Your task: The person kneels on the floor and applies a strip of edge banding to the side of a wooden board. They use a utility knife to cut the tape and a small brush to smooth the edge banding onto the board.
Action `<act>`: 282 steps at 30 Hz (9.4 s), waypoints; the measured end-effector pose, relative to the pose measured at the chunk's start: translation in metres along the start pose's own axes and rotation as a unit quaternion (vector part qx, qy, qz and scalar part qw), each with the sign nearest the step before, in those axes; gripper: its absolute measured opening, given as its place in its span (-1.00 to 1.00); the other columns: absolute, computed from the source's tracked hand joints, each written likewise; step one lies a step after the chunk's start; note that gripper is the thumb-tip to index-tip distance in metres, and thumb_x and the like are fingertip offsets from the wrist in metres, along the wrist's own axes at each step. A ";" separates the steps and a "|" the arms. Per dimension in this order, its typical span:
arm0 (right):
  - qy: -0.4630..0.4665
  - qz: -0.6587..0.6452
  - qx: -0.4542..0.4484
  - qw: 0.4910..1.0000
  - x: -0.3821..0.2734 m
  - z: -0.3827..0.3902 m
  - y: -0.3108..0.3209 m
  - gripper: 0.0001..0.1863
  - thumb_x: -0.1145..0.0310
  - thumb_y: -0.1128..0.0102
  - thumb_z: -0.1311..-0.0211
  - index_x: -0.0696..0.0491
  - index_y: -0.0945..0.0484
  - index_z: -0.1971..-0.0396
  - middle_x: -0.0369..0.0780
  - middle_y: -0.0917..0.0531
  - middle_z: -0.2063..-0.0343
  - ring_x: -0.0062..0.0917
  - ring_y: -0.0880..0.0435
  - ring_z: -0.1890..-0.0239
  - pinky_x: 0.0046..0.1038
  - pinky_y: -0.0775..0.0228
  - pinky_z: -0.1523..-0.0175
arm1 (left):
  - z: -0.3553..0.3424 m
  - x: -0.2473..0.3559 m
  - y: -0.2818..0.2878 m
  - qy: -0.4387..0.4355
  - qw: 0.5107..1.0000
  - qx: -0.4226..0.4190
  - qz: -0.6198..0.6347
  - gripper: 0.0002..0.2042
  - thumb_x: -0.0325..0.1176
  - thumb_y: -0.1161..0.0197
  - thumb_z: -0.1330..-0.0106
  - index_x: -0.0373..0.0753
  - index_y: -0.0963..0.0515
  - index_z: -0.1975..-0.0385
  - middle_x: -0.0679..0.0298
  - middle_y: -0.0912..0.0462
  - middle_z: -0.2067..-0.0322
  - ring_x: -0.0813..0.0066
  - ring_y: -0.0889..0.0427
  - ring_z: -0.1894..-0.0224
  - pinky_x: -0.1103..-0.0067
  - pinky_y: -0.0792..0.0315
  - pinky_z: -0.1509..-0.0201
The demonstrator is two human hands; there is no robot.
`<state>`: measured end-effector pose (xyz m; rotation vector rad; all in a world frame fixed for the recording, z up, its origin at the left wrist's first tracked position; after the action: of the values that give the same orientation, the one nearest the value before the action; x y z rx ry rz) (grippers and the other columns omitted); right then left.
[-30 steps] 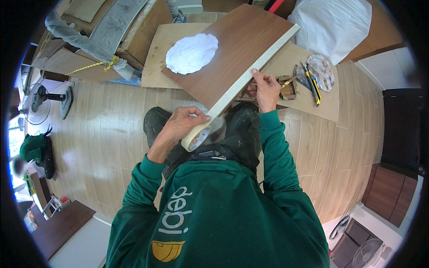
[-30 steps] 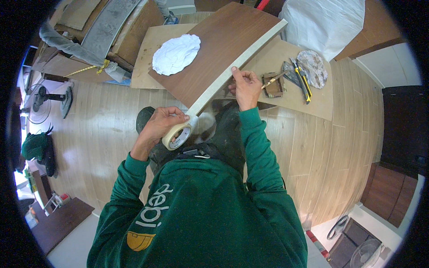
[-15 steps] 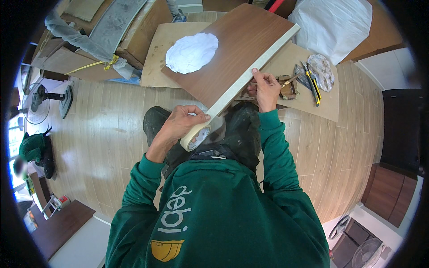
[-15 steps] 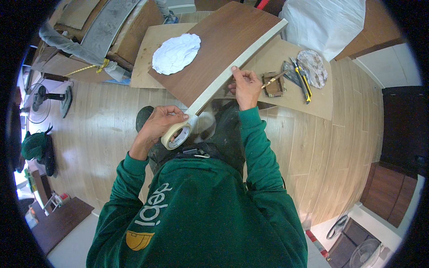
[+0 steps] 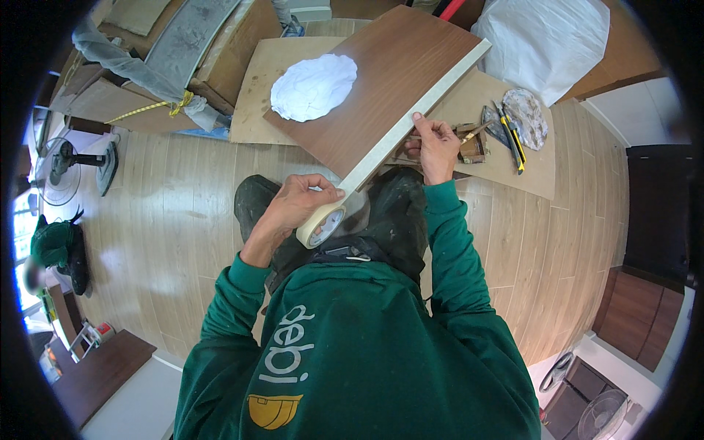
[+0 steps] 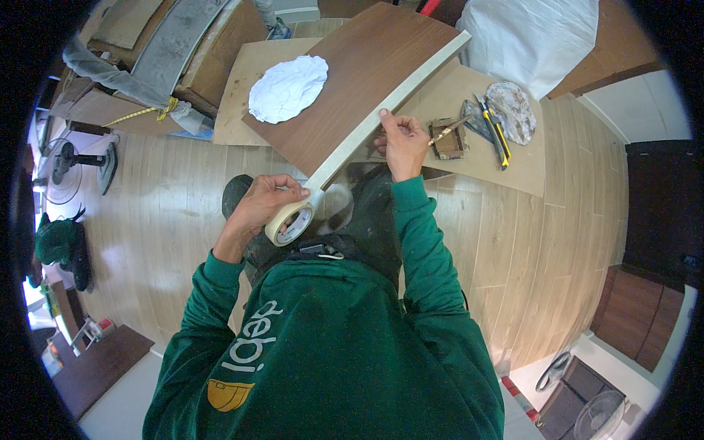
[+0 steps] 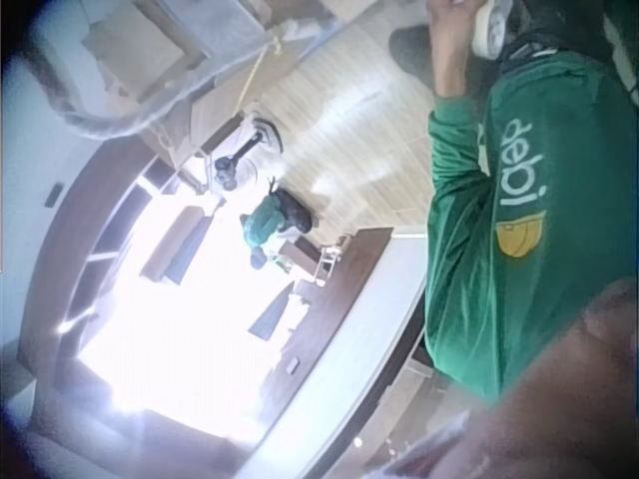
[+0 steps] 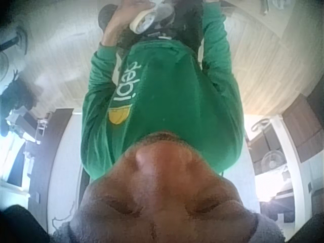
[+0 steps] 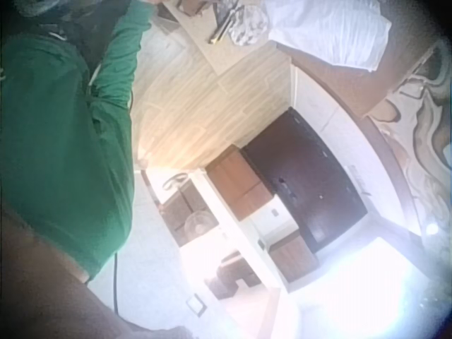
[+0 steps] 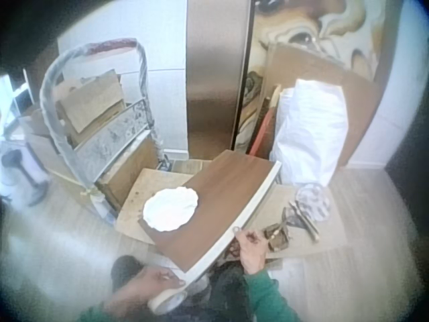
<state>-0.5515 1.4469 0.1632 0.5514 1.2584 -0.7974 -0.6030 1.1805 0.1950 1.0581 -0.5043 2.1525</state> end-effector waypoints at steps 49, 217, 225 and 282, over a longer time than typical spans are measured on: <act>-0.151 0.044 -0.109 0.981 0.020 0.150 -0.024 -0.65 0.31 -0.03 -0.46 0.19 -0.48 -0.11 -0.14 -0.69 0.21 -0.48 -0.71 0.39 -0.50 -0.58 0.32 | -0.009 -0.038 0.005 -0.118 0.979 -0.094 0.135 -0.70 -0.29 -0.31 -0.31 -0.44 -0.65 0.15 0.21 -0.68 0.48 0.56 -0.60 0.59 0.60 -0.47 0.59; 0.318 0.586 -0.250 0.702 -0.068 0.182 -0.004 -0.58 0.35 -0.23 -0.27 0.00 -0.54 -0.14 -0.06 -0.69 0.41 -0.16 -0.70 0.46 -0.22 -0.52 0.40 | 0.018 -0.050 -0.024 -0.169 0.976 0.128 0.043 -0.66 -0.32 -0.29 -0.29 -0.39 -0.63 0.01 0.30 -0.59 0.65 0.63 -0.58 0.65 0.60 -0.43 0.54; 0.372 0.668 -0.219 0.607 -0.072 0.201 -0.014 -0.55 0.32 -0.26 -0.25 -0.05 -0.53 -0.16 -0.17 -0.58 0.56 -0.27 -0.61 0.62 -0.27 -0.44 0.55 | 0.019 -0.048 -0.027 -0.232 0.959 0.164 -0.021 -0.64 -0.33 -0.26 -0.29 -0.43 -0.60 -0.01 0.26 -0.57 0.66 0.58 -0.59 0.64 0.57 -0.43 0.52; 0.338 0.609 -0.232 0.679 -0.054 0.210 0.016 -0.56 0.33 -0.29 -0.22 -0.06 -0.54 -0.13 -0.17 -0.60 0.60 -0.25 -0.60 0.66 -0.26 -0.44 0.55 | 0.022 -0.058 -0.025 -0.190 0.961 0.177 0.098 -0.65 -0.39 -0.29 -0.27 -0.52 -0.57 0.03 0.23 -0.61 0.64 0.56 -0.55 0.70 0.58 -0.42 0.60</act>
<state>-0.4155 1.3114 0.2647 1.1087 1.3032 0.9386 -0.5471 1.1616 0.1626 1.7047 -0.4163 2.2700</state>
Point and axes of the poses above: each hand's wrist, its own z-axis away from the middle knuckle, its own y-axis out of the back of the hand, x = y × z, the point moved 4 cm from there along -z, towards the middle knuckle
